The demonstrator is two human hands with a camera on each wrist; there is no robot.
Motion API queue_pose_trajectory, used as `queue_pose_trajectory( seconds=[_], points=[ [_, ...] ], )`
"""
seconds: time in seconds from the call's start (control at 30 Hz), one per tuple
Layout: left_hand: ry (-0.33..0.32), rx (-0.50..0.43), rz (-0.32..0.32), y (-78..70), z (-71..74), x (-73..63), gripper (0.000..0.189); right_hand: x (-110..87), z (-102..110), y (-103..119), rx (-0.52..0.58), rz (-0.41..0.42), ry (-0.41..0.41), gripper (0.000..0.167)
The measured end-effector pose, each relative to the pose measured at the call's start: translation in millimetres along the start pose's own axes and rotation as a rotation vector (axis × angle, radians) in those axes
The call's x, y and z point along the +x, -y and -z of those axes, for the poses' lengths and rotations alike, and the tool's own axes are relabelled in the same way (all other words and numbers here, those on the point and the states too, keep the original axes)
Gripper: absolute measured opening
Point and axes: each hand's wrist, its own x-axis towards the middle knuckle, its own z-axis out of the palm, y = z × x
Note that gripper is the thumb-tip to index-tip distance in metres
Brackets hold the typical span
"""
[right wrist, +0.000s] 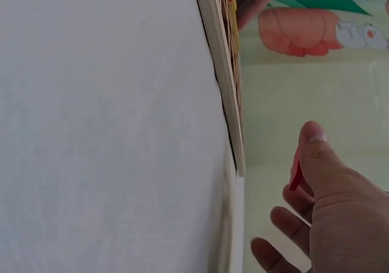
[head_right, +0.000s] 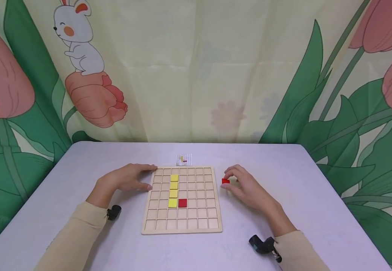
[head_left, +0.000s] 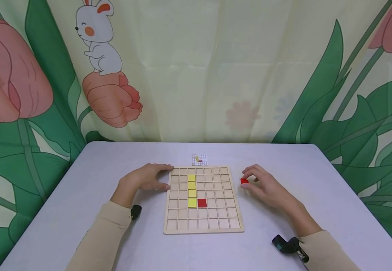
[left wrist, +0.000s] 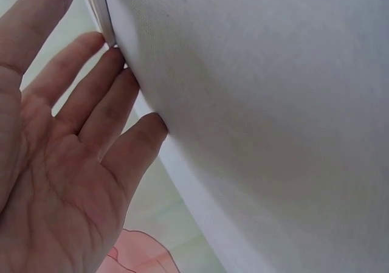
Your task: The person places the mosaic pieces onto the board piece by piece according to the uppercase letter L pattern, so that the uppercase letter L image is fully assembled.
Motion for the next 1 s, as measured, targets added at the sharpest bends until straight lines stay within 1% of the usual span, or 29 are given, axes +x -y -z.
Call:
queue_pose_trajectory(
  seconds=[0.37, 0.53, 0.67, 0.9, 1.0],
  points=[
    [0.005, -0.01, 0.024, 0.0, -2.8, -0.7, 0.079, 11.3, -13, 16, 0.035, 0.051, 0.029, 0.019],
    [0.005, -0.006, 0.011, 0.5, -3.8, -1.7, 0.078, 13.9, -19, 23, 0.048, 0.043, 0.042, 0.021],
    [-0.003, -0.018, 0.024, -0.2, -3.0, -1.4, 0.078, 18.9, -23, 29, 0.055, 0.057, 0.053, 0.021],
    [-0.011, -0.016, 0.002, 0.0, -0.7, -1.2, 0.077, 26.3, -29, 36, 0.084, 0.067, 0.074, 0.021],
    [-0.007, -0.02, 0.014, -1.1, -1.1, 0.1, 0.078, 27.0, -32, 37, 0.092, 0.059, 0.083, 0.022]
  ],
)
